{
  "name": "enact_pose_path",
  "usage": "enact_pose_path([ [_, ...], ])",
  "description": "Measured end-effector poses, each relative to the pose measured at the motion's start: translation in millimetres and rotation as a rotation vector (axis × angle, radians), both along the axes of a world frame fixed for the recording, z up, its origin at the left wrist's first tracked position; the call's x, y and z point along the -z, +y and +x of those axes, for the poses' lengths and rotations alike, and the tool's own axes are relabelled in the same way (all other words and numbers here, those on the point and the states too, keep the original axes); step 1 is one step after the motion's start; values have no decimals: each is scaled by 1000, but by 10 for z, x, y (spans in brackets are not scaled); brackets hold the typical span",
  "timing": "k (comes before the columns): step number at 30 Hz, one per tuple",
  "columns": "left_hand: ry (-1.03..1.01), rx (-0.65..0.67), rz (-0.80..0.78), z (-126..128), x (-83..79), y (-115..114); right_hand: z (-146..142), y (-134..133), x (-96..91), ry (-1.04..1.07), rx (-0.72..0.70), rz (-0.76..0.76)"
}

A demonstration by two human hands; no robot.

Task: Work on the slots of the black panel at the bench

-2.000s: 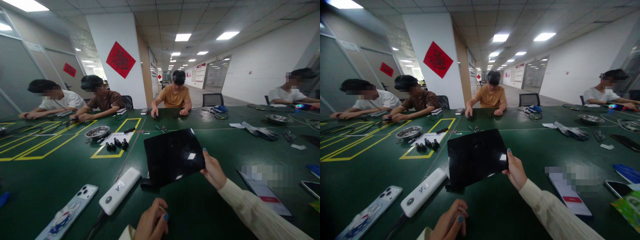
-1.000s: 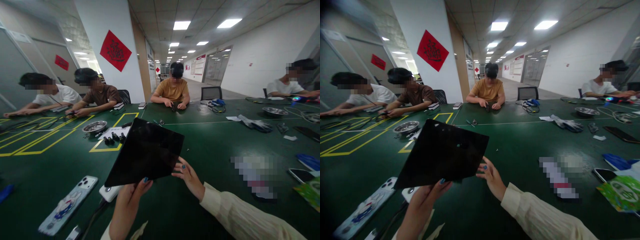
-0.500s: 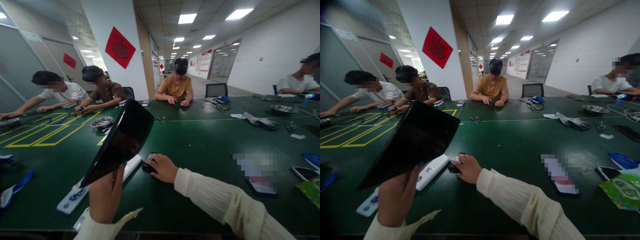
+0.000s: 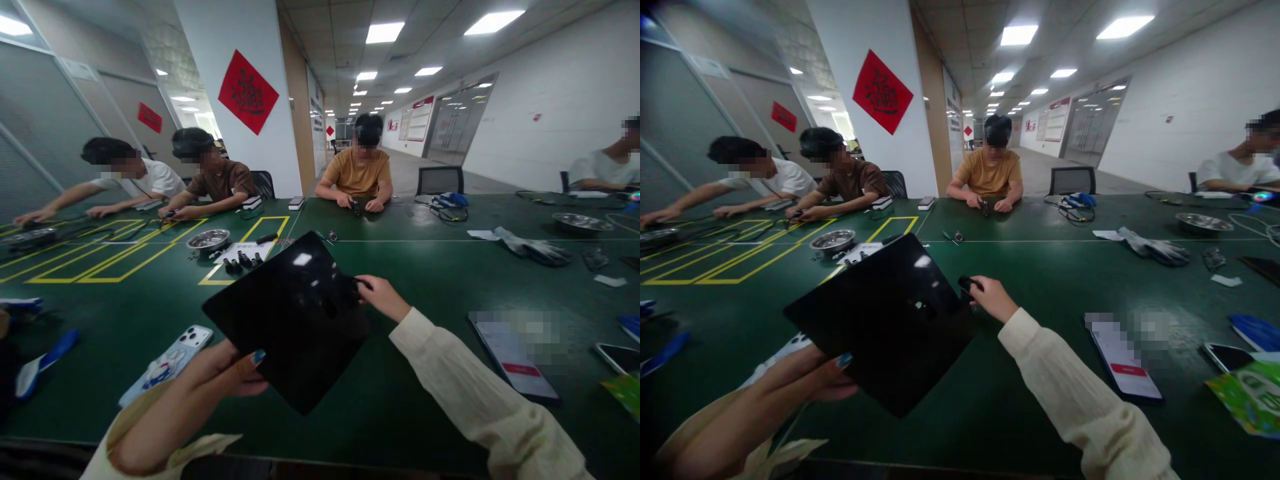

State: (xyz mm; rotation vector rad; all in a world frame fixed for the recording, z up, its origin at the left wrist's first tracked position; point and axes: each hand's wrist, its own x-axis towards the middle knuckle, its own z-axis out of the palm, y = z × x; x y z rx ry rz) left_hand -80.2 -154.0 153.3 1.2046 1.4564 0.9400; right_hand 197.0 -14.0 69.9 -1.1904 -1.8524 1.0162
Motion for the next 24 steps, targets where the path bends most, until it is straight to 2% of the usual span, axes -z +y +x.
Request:
enact_pose_path([
  [1, -50, 119, -132, 3, 9, 20, 123, 43, -59, 41, 17, -49],
  [3, -106, 214, -300, 6, 66, 88, 349, 105, -182, 225, 107, -231],
  [6, -161, 249, -462, 4, 235, 212, 588, 122, -352, 509, 252, -421],
  [8, -195, 268, -513, 2, 361, 283, 662, 89, -441, 571, 233, -432],
  [11, -246, 300, -543, 3, 501, 369, 659, 6, -531, 562, 140, -462],
  [14, -281, 307, -571, 19, 573, 440, 575, -71, -565, 521, 16, -524],
  [17, -306, 290, -585, 40, 625, 494, 467, -117, -541, 470, -80, -555],
  [24, -361, 313, -592, 68, 725, 561, 197, -216, -439, 189, -190, -577],
])
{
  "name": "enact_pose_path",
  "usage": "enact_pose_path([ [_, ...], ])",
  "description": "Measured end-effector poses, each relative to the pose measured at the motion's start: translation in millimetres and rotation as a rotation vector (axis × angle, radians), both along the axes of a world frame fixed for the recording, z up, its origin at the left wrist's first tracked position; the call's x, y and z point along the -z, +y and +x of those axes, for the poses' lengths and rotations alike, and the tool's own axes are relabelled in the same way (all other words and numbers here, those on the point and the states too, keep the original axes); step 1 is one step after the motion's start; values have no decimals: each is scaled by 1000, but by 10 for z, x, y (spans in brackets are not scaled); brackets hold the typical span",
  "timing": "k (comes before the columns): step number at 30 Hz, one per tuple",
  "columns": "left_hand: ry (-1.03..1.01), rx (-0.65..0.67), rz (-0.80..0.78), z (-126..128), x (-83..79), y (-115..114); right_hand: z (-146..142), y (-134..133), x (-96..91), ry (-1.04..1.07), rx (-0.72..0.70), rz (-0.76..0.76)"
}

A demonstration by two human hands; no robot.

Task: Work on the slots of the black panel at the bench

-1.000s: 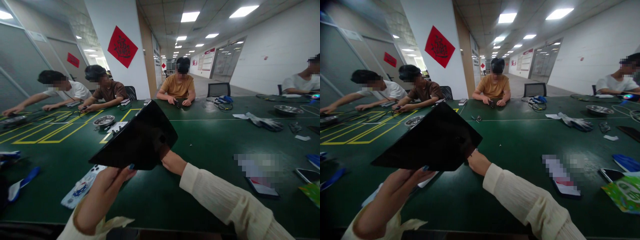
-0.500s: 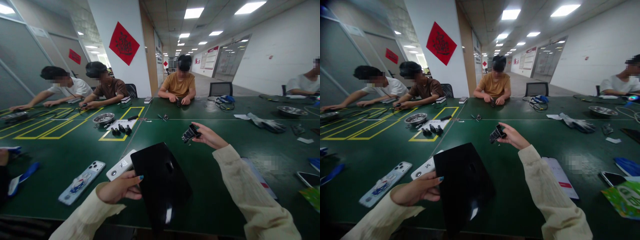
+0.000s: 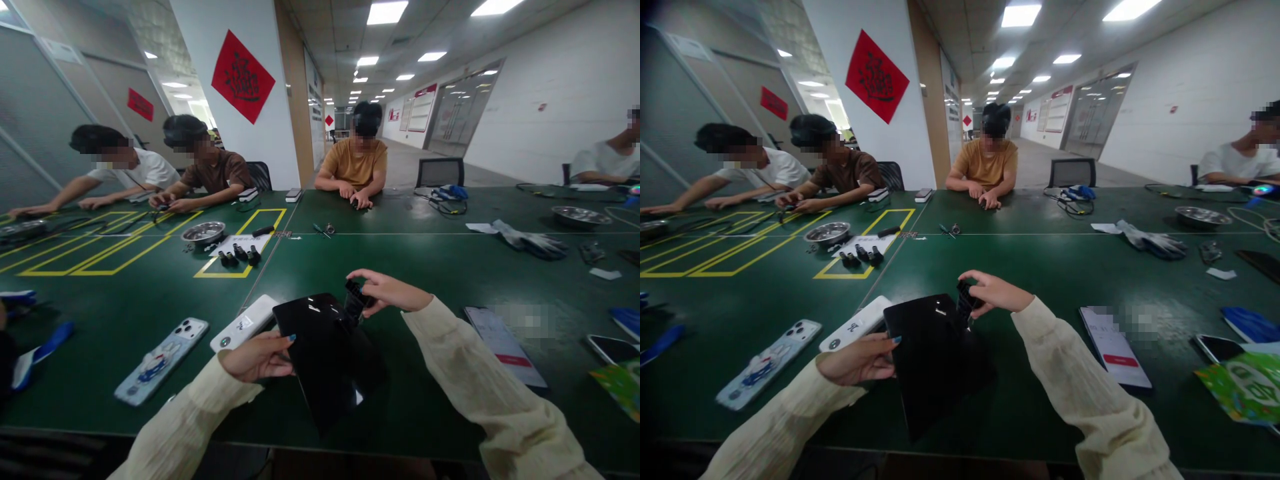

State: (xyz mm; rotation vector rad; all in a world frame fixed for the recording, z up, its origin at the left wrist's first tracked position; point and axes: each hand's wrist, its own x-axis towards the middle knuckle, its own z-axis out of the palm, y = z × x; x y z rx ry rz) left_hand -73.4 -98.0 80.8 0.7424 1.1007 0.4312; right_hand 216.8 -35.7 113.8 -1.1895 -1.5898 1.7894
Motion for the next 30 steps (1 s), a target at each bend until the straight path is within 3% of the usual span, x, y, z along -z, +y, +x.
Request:
enact_pose_path([
  [10, -30, 5, -23, 14, 93, 47, -256, -333, -62, -99, -190, 289],
  [16, -38, -8, -10, 67, 142, 18, -250, -234, -16, -206, -143, 172],
  [22, -67, -9, -4, 84, 255, 44, -225, -171, 26, -202, -387, 17],
  [26, -75, 7, 21, 71, 313, 54, -247, -208, 49, -363, -358, 204],
  [30, -23, 4, 75, 127, 265, 37, -245, -217, 56, -476, -331, 351],
])
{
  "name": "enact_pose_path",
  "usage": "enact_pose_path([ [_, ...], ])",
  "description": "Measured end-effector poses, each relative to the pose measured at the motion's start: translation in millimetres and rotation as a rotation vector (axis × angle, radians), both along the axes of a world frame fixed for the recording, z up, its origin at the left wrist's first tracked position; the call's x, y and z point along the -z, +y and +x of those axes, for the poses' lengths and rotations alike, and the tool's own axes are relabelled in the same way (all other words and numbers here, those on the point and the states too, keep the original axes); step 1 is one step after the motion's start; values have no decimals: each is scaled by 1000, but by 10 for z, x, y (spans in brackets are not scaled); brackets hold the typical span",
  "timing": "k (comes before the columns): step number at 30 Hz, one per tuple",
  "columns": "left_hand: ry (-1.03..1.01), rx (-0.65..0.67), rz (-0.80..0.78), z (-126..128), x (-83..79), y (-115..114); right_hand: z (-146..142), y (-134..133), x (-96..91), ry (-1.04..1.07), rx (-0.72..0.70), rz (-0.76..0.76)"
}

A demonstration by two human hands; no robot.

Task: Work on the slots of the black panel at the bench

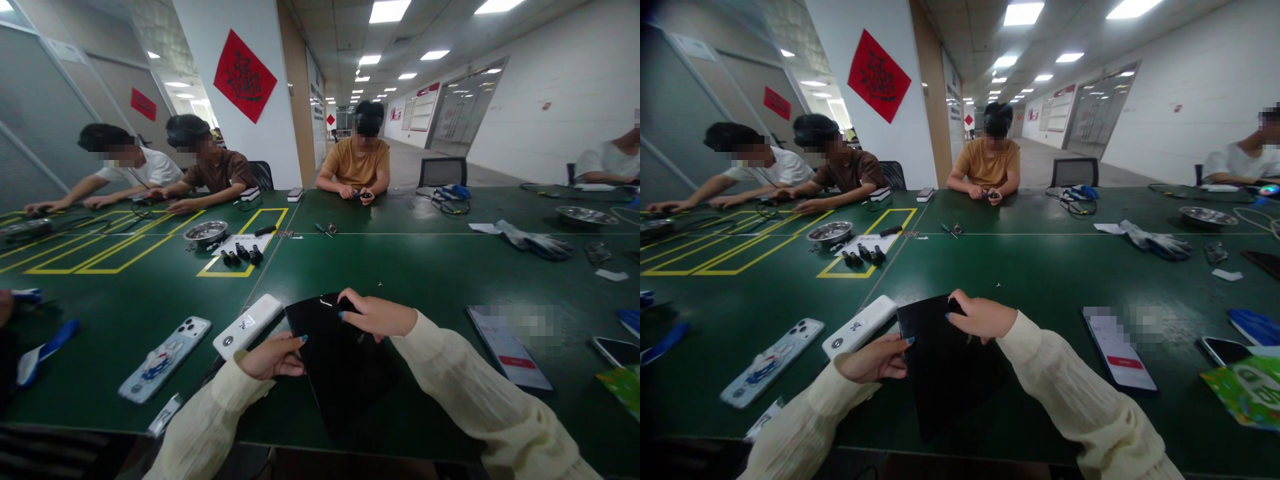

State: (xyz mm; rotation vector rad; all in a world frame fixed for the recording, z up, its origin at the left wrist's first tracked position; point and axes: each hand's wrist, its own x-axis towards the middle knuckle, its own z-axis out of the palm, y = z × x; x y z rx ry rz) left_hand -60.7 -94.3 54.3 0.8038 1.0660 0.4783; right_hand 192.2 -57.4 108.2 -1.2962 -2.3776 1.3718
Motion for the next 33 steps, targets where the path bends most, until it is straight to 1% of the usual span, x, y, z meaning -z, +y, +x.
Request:
enact_pose_path([
  [2, 76, -10, 68, 66, -53, -10, 26, 21, 11, 35, 24, -19],
  [5, 258, 22, 219, 157, -132, 8, 116, 65, 52, 156, 88, -131],
  [6, 325, 5, 287, 171, -160, 29, 160, 72, 69, 193, 120, -160],
  [7, 405, -30, 376, 175, -194, 58, 208, 71, 85, 224, 157, -175],
  [8, 509, -86, 494, 169, -238, 95, 257, 61, 99, 246, 193, -182],
  [9, 602, -115, 619, 159, -296, 142, 303, 40, 111, 261, 222, -185],
  [11, 762, -131, 871, 151, -462, 267, 365, -26, 127, 274, 246, -166],
  [13, 835, -35, 1115, 207, -670, 441, 361, -115, 138, 266, 208, -76],
  [14, 846, 49, 1227, 272, -768, 549, 331, -162, 145, 244, 176, -4],
  [15, 834, 168, 1326, 364, -850, 670, 285, -209, 153, 206, 144, 80],
  [17, 778, 477, 1444, 622, -932, 932, 166, -295, 168, 86, 99, 243],
  [18, 741, 643, 1445, 775, -923, 1061, 107, -331, 175, 18, 92, 305],
  [19, 725, 794, 1405, 935, -883, 1178, 55, -361, 180, -43, 88, 349],
  [20, 747, 882, 1362, 1092, -817, 1275, 14, -384, 183, -86, 84, 376],
  [22, 858, 949, 1366, 1374, -638, 1400, -28, -406, 186, -118, 82, 407],
  [24, 1042, 911, 1423, 1590, -448, 1435, -29, -404, 189, -106, 73, 422],
  [26, 1128, 849, 1433, 1744, -284, 1414, -15, -392, 199, -96, 70, 441],
  [29, 1193, 795, 1440, 1915, -104, 1367, -1, -376, 231, -87, 82, 462],
  [33, 1232, 799, 1366, 2110, 57, 1366, -4, -375, 282, -16, 99, 464],
])
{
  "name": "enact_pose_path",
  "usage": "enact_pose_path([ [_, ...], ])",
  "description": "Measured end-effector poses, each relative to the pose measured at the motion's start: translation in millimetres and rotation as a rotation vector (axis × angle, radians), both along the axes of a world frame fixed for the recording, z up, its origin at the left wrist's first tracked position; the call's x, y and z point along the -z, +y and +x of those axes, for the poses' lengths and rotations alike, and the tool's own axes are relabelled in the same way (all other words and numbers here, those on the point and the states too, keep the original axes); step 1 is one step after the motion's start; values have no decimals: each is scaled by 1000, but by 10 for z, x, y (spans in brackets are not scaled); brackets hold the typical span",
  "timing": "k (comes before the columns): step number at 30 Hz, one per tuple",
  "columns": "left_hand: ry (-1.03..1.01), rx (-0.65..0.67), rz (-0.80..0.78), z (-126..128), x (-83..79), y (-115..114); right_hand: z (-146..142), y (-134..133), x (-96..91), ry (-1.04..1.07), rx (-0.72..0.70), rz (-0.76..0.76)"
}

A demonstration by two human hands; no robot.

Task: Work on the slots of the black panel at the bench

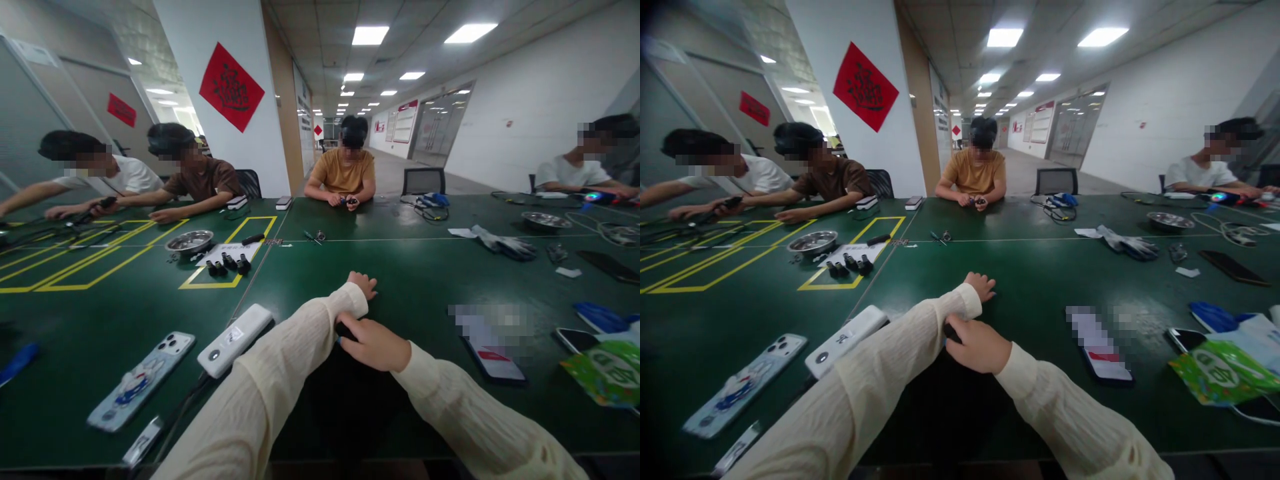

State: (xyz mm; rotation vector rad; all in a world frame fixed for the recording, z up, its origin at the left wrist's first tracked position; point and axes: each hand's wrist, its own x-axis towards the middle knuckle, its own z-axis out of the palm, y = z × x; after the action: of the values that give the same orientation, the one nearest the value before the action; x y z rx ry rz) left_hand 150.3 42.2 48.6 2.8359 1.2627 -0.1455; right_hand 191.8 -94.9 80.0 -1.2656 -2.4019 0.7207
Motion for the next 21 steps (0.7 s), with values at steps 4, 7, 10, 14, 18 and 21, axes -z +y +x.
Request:
enact_pose_path([
  [4, -5, -60, -53, 47, 37, 26, -6, -22, -3, 58, 31, -34],
  [7, -77, -108, -38, -149, -86, 48, -3, -40, -40, 88, 65, -74],
  [10, -213, -150, 25, -564, -316, 87, 26, -38, -61, 143, 85, -257],
  [14, -807, -218, 17, -1218, -600, 101, 134, 5, -41, 306, 140, -498],
  [18, -1523, -231, -237, -1584, -679, -92, 300, 98, 18, 479, 206, -600],
  [21, -1660, -129, -391, -1600, -583, -314, 395, 210, 131, 663, 232, -627],
])
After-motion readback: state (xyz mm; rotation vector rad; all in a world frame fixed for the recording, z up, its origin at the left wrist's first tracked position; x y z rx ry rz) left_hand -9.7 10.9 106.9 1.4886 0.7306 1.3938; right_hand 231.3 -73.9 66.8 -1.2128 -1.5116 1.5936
